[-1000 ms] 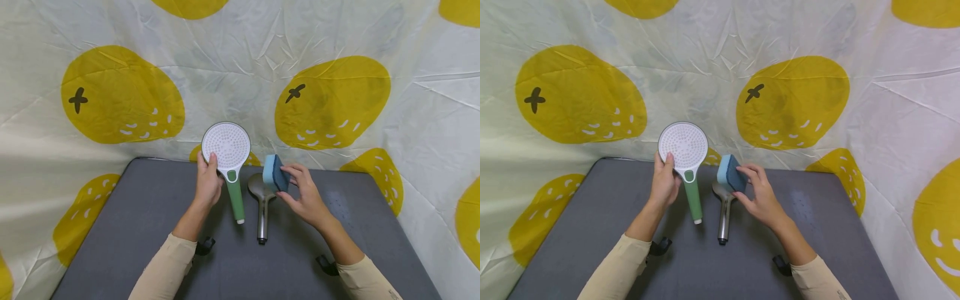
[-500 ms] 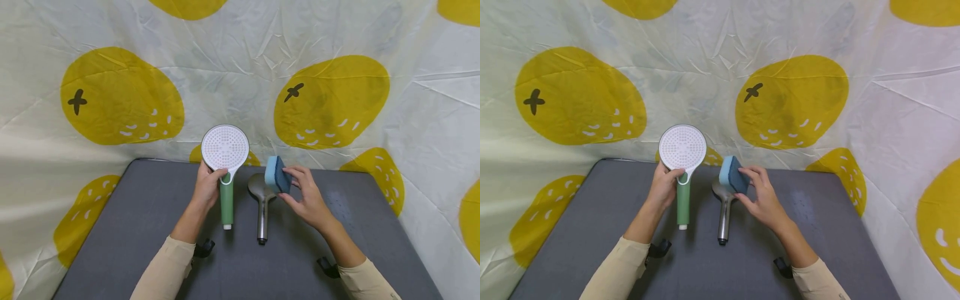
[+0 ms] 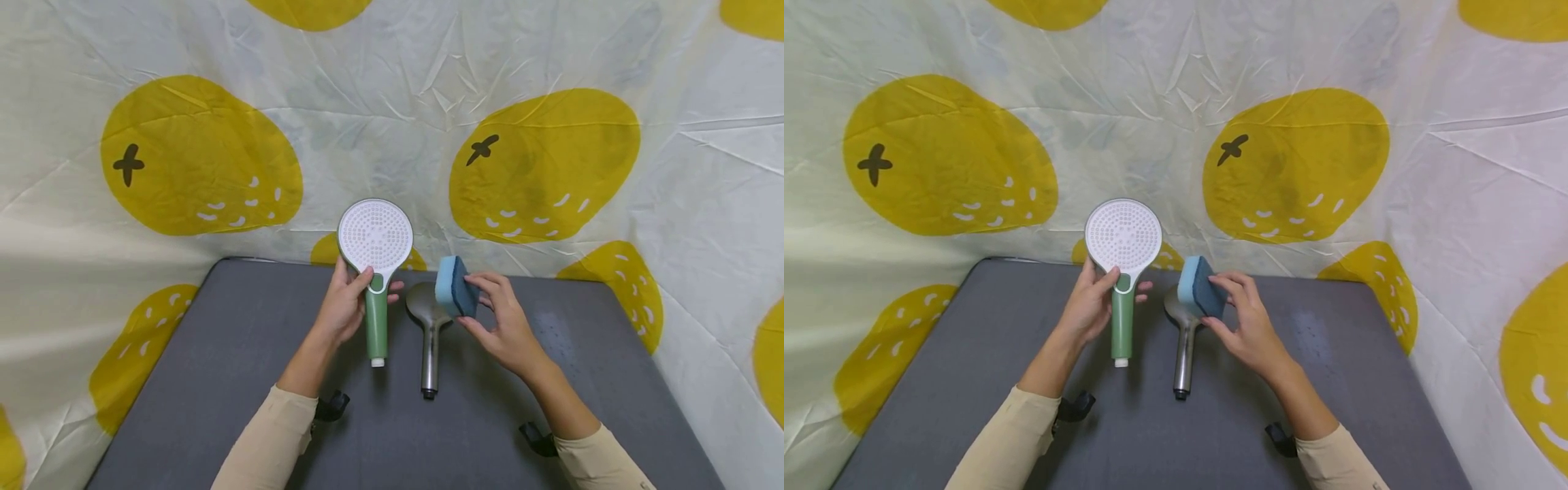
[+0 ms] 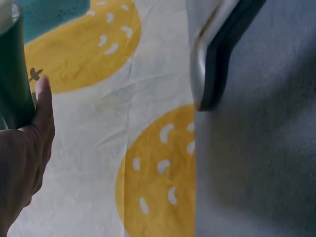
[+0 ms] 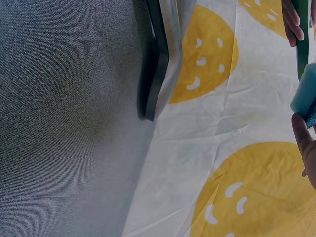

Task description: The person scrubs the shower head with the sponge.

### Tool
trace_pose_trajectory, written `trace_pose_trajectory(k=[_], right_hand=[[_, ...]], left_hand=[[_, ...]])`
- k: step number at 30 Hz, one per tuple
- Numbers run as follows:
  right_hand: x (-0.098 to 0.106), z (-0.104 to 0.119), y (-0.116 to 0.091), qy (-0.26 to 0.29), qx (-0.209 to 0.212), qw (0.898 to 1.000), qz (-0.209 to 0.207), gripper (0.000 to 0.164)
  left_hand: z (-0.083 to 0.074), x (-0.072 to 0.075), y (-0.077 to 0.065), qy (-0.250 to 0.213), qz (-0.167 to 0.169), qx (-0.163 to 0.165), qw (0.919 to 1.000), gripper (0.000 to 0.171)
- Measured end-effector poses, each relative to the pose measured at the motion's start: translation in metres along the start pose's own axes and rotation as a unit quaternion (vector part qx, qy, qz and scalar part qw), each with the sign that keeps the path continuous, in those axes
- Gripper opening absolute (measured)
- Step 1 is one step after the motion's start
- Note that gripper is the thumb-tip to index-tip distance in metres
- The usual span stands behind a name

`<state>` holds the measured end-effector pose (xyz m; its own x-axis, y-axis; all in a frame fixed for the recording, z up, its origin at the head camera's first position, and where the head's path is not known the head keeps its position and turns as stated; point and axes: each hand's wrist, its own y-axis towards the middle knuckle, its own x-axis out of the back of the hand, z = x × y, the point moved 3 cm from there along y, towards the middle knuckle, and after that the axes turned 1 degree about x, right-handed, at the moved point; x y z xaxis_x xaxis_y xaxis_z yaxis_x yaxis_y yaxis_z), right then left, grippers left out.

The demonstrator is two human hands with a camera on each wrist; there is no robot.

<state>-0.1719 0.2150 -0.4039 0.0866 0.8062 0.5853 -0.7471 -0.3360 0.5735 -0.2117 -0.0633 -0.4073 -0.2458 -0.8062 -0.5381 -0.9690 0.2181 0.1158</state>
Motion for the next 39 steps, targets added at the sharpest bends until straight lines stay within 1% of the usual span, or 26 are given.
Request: trace_pose_trajectory(k=[2,3,5,8,11,13,14,17,19,20,23,26,28,30,33,35,39], right_hand=[[0.0,-0.001,0.0,0.001,-0.002,1.0,-0.001,0.076],[0.0,-0.001,0.0,0.001,-0.003,1.0,-0.001,0.076],[0.0,-0.002,0.0,0.001,-0.004,1.0,0.0,0.075],[0.0,-0.003,-0.001,-0.001,-0.007,1.0,0.001,0.075],[0.0,-0.003,-0.001,-0.001,-0.01,1.0,0.003,0.075],[0.0,-0.003,0.0,-0.002,-0.012,1.0,0.004,0.075],[0.0,-0.002,0.0,-0.002,-0.012,1.0,0.004,0.076],[0.0,-0.002,0.0,-0.002,-0.01,1.0,0.005,0.076],[-0.001,-0.002,0.0,-0.001,-0.008,1.0,0.007,0.075],[-0.001,-0.002,0.0,-0.001,-0.008,1.0,0.008,0.075],[-0.001,-0.002,0.0,-0.001,-0.008,1.0,0.007,0.075],[0.0,-0.003,-0.001,0.001,-0.008,1.0,0.003,0.076],[0.0,-0.003,-0.001,0.002,-0.008,1.0,0.001,0.076],[0.0,-0.003,-0.001,0.004,-0.01,1.0,0.002,0.076],[0.001,-0.003,-0.001,-0.001,-0.01,1.0,0.003,0.076],[0.001,-0.003,-0.001,-0.01,-0.01,1.0,0.003,0.076],[0.002,-0.004,-0.002,-0.019,-0.007,1.0,0.003,0.078]], left_hand=[[0.0,0.0,-0.001,0.007,0.004,0.012,0.9999,0.061],[0.001,0.0,-0.002,0.016,-0.002,0.018,0.9997,0.055],[0.001,0.0,-0.002,0.034,-0.023,0.027,0.9988,0.045],[0.002,-0.001,-0.002,0.056,-0.064,0.038,0.9957,0.032],[0.003,-0.002,-0.001,0.073,-0.09,0.04,0.9924,0.031],[0.003,-0.003,0.0,0.081,-0.091,0.039,0.9918,0.031],[0.004,-0.003,0.0,0.089,-0.087,0.038,0.9914,0.035],[0.005,-0.002,0.0,0.118,-0.078,0.042,0.9891,0.057],[0.005,0.0,0.001,0.133,-0.076,0.043,0.9872,0.067],[0.006,0.002,0.001,0.136,-0.075,0.044,0.9868,0.069],[0.006,0.005,0.001,0.126,-0.07,0.046,0.9886,0.069],[0.006,0.007,0.001,0.134,-0.061,0.046,0.988,0.065],[0.006,0.007,0.001,0.141,-0.058,0.048,0.9872,0.06],[0.006,0.006,0.001,0.139,-0.057,0.043,0.9877,0.052],[0.005,0.004,0.001,0.136,-0.058,0.038,0.9883,0.045],[0.005,0.004,0.001,0.148,-0.059,0.036,0.9866,0.044],[0.008,0.004,0.001,0.178,-0.055,0.048,0.9812,0.043]])
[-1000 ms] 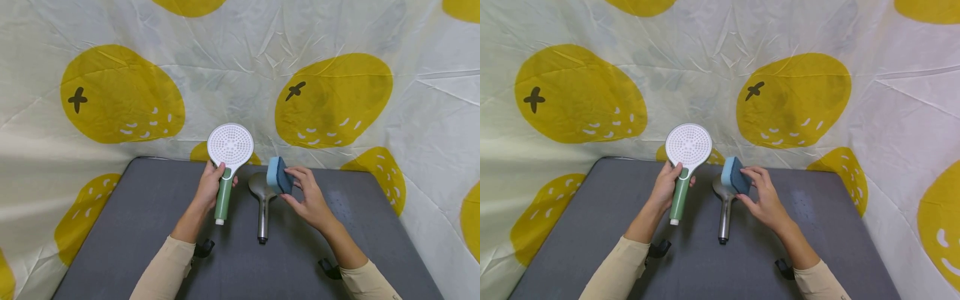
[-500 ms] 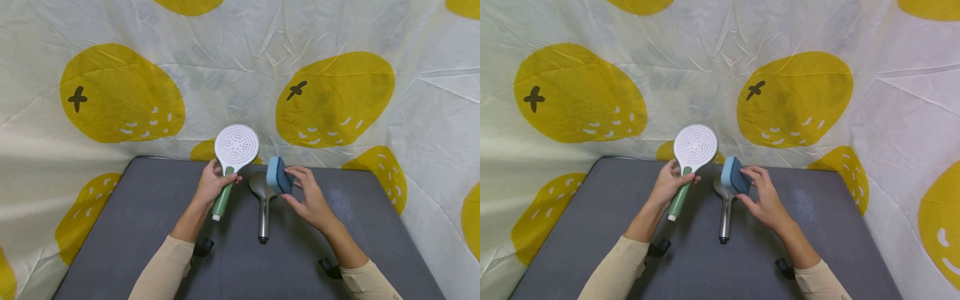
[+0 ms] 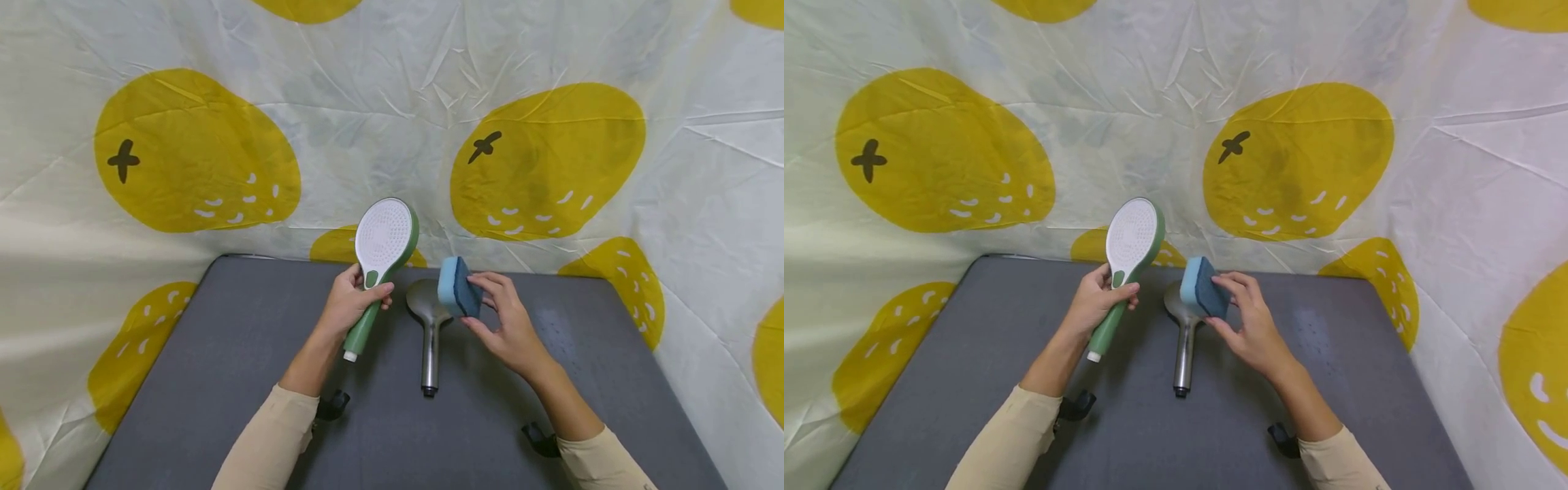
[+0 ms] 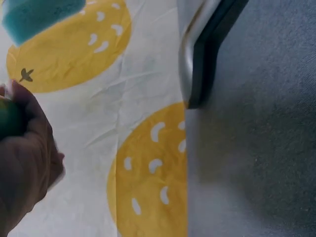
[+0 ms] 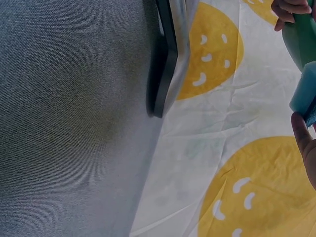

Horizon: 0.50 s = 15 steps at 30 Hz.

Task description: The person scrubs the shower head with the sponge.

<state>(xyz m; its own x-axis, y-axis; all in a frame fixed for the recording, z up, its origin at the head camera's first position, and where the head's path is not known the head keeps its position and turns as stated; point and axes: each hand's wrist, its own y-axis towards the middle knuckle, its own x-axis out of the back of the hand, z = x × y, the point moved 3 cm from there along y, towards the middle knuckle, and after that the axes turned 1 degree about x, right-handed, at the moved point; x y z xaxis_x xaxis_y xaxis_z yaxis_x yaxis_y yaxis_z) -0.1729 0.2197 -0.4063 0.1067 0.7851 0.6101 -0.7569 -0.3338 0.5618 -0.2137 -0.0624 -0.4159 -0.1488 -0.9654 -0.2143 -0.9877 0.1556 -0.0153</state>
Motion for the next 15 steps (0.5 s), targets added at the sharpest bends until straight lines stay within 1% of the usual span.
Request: trace_pose_trajectory(k=[3,7,9,12,15], right_hand=[[0.0004,-0.0004,-0.0015,-0.012,0.009,1.0,0.008,0.078],[0.0006,0.0002,-0.0046,-0.038,0.032,0.999,0.022,0.078],[0.0009,0.0015,-0.006,-0.038,0.042,0.998,0.029,0.077],[0.0012,0.0051,-0.0072,-0.028,0.052,0.997,0.042,0.074],[0.0014,0.009,-0.0071,-0.023,0.055,0.997,0.051,0.073]], left_hand=[[0.0016,-0.0014,-0.0002,0.007,0.002,0.005,1.0,0.037],[0.0034,-0.0018,-0.0014,0.016,-0.003,0.004,0.9999,0.03],[0.0038,-0.0023,-0.0021,0.014,-0.001,0.004,0.9999,0.027],[0.0024,-0.0045,-0.0036,0.005,0.009,0.004,0.9999,0.027],[0.0006,-0.0072,-0.0046,-0.003,0.024,0.004,0.9997,0.032]])
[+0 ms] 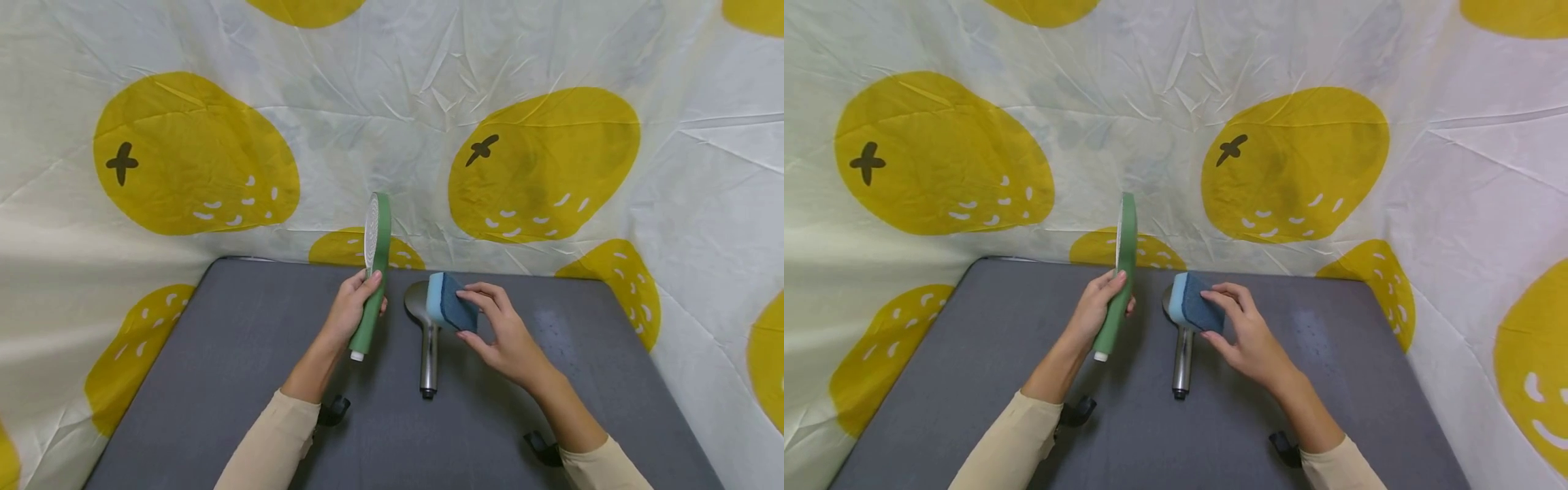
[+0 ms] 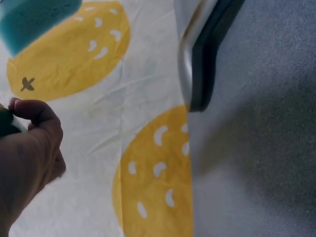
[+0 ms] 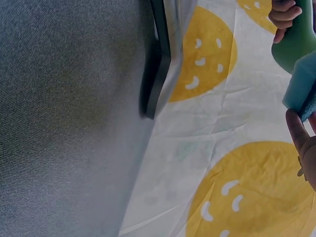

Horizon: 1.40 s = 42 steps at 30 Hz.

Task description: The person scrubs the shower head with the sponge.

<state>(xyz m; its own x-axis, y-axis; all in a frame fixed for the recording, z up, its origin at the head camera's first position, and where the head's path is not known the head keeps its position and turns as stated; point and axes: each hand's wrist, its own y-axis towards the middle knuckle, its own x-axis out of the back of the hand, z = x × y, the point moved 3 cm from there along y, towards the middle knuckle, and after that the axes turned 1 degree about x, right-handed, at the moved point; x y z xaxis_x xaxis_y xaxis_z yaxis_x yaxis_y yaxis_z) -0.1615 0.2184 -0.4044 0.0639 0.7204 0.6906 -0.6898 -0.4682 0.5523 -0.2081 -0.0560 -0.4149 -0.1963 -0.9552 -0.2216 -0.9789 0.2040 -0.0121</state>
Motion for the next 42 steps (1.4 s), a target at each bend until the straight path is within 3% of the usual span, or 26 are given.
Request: trace_pose_trajectory(k=[5,9,15,20,25,34,39,42], right_hand=[[0.0,0.003,-0.001,-0.004,0.004,1.0,0.0,0.074],[-0.001,0.005,-0.001,-0.002,0.006,1.0,0.006,0.073],[-0.002,0.009,0.001,-0.003,0.005,1.0,0.021,0.074],[-0.003,0.014,0.001,-0.005,0.019,0.999,0.025,0.059],[-0.009,0.024,0.0,-0.011,0.034,0.998,0.046,0.058],[-0.016,0.035,-0.002,-0.037,0.056,0.996,0.061,0.054],[-0.022,0.04,-0.002,-0.037,0.073,0.996,0.048,0.053],[-0.023,0.038,-0.002,-0.025,0.06,0.997,0.045,0.055]], left_hand=[[0.001,-0.003,-0.003,0.004,0.03,0.012,0.9995,0.043],[0.003,-0.004,-0.003,-0.001,0.041,0.002,0.9992,0.051],[0.007,-0.006,0.0,-0.044,0.057,-0.007,0.9974,0.049],[0.007,-0.006,0.0,-0.067,0.073,-0.014,0.995,0.052],[0.006,-0.006,-0.001,-0.09,0.094,-0.023,0.9913,0.053],[0.005,-0.003,-0.003,-0.142,0.045,-0.029,0.9884,0.05],[0.006,-0.003,0.0,-0.139,-0.012,-0.038,0.9895,0.043],[0.007,-0.002,0.001,-0.136,-0.041,-0.039,0.989,0.039]])
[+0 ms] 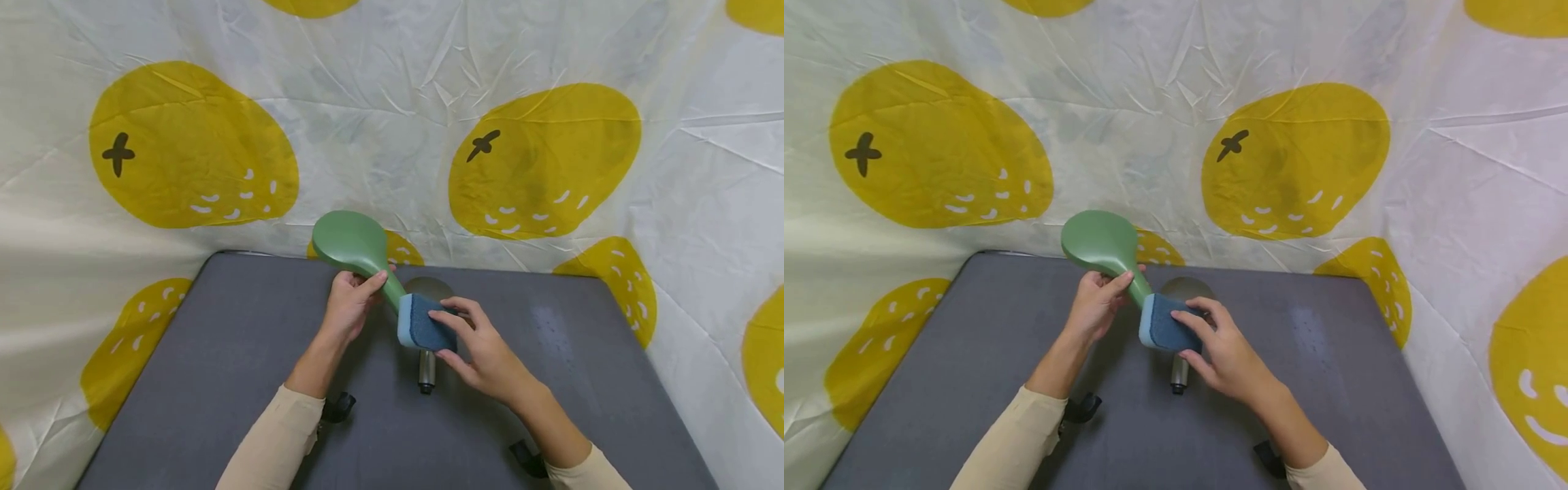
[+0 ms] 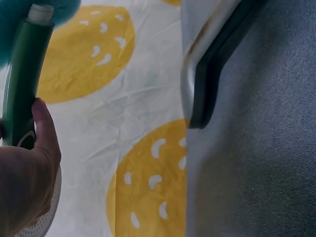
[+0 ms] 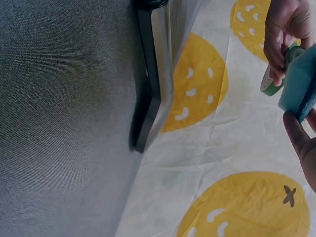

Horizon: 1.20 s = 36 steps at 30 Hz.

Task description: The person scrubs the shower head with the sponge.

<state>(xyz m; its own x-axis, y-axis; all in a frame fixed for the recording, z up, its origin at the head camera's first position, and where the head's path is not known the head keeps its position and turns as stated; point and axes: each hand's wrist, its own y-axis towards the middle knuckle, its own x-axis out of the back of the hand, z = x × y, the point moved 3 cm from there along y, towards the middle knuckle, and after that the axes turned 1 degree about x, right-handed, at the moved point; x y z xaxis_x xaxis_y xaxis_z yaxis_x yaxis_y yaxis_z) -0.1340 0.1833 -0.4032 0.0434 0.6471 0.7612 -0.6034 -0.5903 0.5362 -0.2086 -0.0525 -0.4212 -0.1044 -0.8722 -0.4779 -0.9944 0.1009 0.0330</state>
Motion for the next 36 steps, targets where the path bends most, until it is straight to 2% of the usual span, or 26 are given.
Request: trace_pose_trajectory(k=[5,8,11,16,19,23,29,32,36], right_hand=[[-0.003,-0.012,0.001,0.064,-0.05,0.997,-0.003,0.056],[-0.008,-0.018,0.002,0.13,-0.086,0.988,-0.006,0.062],[-0.015,-0.024,0.002,0.203,-0.134,0.97,-0.006,0.064],[-0.028,-0.03,0.001,0.308,-0.207,0.929,-0.008,0.062],[-0.035,-0.031,0.002,0.371,-0.212,0.904,-0.021,0.064],[-0.04,-0.029,0.004,0.439,-0.198,0.874,-0.068,0.069],[-0.041,-0.023,0.009,0.471,-0.191,0.848,-0.149,0.072],[-0.04,-0.02,0.01,0.477,-0.203,0.835,-0.186,0.073],[-0.04,-0.014,0.013,0.474,-0.23,0.818,-0.231,0.082]], left_hand=[[-0.003,-0.001,0.001,-0.018,-0.013,-0.004,0.9997,0.037],[-0.006,-0.003,0.001,-0.028,-0.014,-0.008,0.9995,0.037],[-0.01,-0.005,0.002,-0.034,-0.013,-0.017,0.9992,0.039],[-0.016,-0.008,0.001,-0.051,-0.008,-0.037,0.998,0.042],[-0.018,-0.01,0.001,-0.062,0.001,-0.05,0.9969,0.045],[-0.019,-0.014,0.001,-0.099,0.007,-0.07,0.9926,0.048],[-0.02,-0.017,0.001,-0.143,-0.003,-0.109,0.9837,0.045],[-0.02,-0.018,0.001,-0.149,-0.018,-0.127,0.9804,0.047],[-0.02,-0.021,0.002,-0.149,-0.043,-0.158,0.9752,0.052]])
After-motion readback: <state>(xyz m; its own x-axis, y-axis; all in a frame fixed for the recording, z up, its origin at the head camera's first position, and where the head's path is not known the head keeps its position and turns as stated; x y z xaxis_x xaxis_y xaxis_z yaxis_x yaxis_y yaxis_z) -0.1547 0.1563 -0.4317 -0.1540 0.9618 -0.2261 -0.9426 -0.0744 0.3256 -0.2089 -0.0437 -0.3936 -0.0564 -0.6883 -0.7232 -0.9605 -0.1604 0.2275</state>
